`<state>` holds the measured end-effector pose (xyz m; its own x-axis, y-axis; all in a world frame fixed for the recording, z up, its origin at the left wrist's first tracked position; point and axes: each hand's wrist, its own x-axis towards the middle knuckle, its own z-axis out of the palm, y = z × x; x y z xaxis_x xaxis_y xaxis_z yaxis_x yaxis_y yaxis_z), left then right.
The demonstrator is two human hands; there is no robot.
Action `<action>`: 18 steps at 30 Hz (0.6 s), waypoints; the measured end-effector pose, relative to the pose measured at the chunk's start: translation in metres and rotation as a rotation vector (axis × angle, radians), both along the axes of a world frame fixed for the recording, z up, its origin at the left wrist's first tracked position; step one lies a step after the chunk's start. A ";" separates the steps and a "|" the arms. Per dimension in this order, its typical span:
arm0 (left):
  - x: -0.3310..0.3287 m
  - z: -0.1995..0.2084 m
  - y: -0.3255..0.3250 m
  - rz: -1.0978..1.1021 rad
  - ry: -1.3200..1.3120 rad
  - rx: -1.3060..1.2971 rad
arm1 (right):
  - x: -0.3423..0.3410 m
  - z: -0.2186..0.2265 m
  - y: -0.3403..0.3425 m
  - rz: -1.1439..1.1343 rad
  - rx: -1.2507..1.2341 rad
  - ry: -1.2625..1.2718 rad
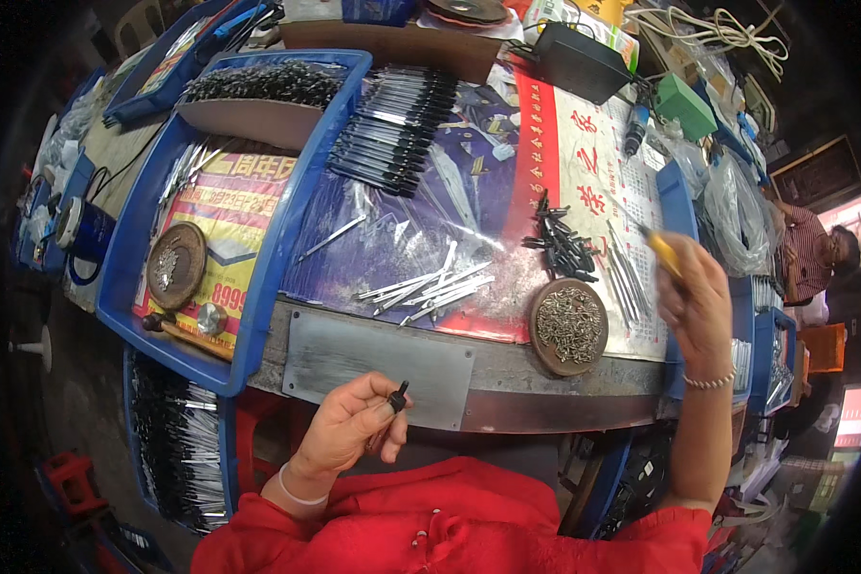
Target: Assembling small metal and plastic components into completed parts at a workbench.
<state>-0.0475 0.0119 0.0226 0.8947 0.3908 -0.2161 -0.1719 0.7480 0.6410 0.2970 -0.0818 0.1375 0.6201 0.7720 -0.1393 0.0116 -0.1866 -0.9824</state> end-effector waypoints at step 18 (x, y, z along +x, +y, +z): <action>-0.002 -0.005 0.003 -0.006 -0.084 -0.075 | -0.073 -0.056 0.221 0.551 -0.015 -1.175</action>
